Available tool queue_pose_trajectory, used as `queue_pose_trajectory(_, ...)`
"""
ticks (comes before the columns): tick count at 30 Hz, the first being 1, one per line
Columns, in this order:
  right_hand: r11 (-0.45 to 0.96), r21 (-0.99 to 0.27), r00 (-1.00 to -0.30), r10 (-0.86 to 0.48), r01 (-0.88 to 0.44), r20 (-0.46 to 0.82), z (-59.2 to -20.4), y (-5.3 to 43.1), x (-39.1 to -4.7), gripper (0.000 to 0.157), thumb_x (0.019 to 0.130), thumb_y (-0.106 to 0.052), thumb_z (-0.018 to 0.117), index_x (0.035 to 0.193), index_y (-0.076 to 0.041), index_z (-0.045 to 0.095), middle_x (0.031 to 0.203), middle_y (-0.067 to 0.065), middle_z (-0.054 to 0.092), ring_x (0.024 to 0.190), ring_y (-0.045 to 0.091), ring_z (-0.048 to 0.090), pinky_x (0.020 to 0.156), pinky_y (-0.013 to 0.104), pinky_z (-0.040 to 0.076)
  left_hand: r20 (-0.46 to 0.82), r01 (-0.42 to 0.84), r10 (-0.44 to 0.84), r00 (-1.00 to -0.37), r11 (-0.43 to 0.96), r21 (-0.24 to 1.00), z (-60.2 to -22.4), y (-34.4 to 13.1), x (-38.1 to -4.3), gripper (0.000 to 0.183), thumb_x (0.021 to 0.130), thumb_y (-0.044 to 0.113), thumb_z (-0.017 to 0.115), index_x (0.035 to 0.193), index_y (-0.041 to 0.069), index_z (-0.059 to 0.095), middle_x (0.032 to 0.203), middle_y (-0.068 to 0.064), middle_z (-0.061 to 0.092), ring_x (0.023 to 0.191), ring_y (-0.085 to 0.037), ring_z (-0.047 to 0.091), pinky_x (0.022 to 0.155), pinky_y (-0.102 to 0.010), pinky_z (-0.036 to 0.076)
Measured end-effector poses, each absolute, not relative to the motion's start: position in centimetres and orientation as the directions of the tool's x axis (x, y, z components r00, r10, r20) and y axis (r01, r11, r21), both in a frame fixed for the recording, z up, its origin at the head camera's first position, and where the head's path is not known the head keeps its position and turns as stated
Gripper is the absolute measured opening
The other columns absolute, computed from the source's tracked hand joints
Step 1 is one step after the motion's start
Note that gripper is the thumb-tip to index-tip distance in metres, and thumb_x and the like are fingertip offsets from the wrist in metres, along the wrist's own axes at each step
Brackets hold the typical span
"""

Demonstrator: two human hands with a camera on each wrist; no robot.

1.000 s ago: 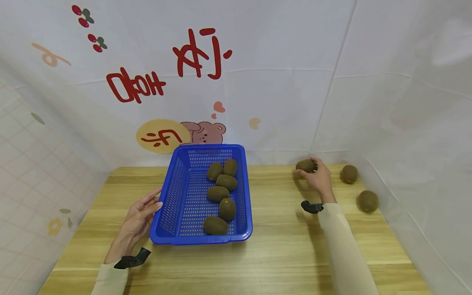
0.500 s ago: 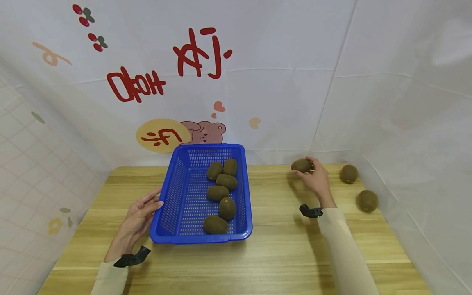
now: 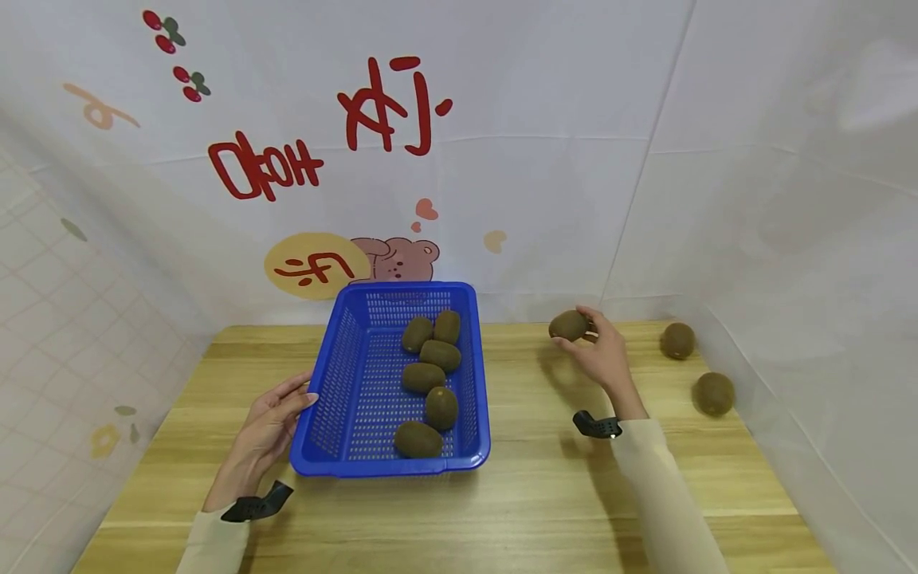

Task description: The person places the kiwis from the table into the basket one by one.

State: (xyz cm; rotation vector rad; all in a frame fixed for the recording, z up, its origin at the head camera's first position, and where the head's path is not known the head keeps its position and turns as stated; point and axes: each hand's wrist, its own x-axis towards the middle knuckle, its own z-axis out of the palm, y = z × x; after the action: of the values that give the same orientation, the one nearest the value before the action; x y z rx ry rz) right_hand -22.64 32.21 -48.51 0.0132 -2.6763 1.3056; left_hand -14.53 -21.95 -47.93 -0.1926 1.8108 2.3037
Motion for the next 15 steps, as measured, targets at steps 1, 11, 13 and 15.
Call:
queue_pose_trajectory(1,0.618,-0.782,-0.986,0.061,-0.086,0.157,-48.4,32.0,-22.5,0.085,0.089,-0.045,0.079,0.158,-0.014,0.039,0.153,0.027,0.045,0.132,0.050,0.054,0.103,0.059,0.053,-0.230,-0.241,0.077,-0.970,-0.226,0.944,-47.9,-21.9,-14.5,0.067,0.096,-0.004,0.063,0.156,-0.003,0.034,0.108,0.003,0.071,0.095,-0.009,0.072,0.085,-0.026,0.063)
queue_pose_trajectory(11,0.602,-0.777,-0.973,-0.001,-0.184,0.230,-47.3,30.0,-21.7,0.081,0.088,-0.037,0.082,0.155,-0.012,0.043,0.152,0.021,0.049,0.134,0.043,0.053,0.107,0.055,0.051,-0.239,-0.252,0.080,-0.968,-0.229,0.940,-47.9,-21.9,-14.5,0.066,0.097,-0.002,0.064,0.156,-0.002,0.034,0.108,0.004,0.070,0.097,-0.009,0.072,0.089,-0.027,0.062)
queue_pose_trajectory(13,0.594,-0.776,-0.967,-0.014,-0.211,0.253,-47.1,29.5,-21.6,0.080,0.088,-0.036,0.083,0.154,-0.012,0.045,0.151,0.019,0.050,0.135,0.041,0.053,0.108,0.055,0.051,-0.230,-0.245,0.090,-0.969,-0.237,0.940,-47.8,-21.9,-14.4,0.066,0.097,-0.002,0.064,0.156,-0.003,0.033,0.108,0.004,0.070,0.097,-0.009,0.072,0.088,-0.027,0.062)
queue_pose_trajectory(15,0.587,-0.775,-0.962,-0.027,-0.236,0.273,-46.9,29.0,-21.5,0.079,0.087,-0.034,0.084,0.153,-0.013,0.046,0.149,0.018,0.052,0.135,0.038,0.054,0.108,0.053,0.051,-0.219,-0.237,0.096,-0.971,-0.244,0.941,-47.8,-22.0,-14.4,0.066,0.098,-0.002,0.063,0.156,-0.005,0.032,0.107,0.004,0.070,0.097,-0.008,0.072,0.087,-0.025,0.062)
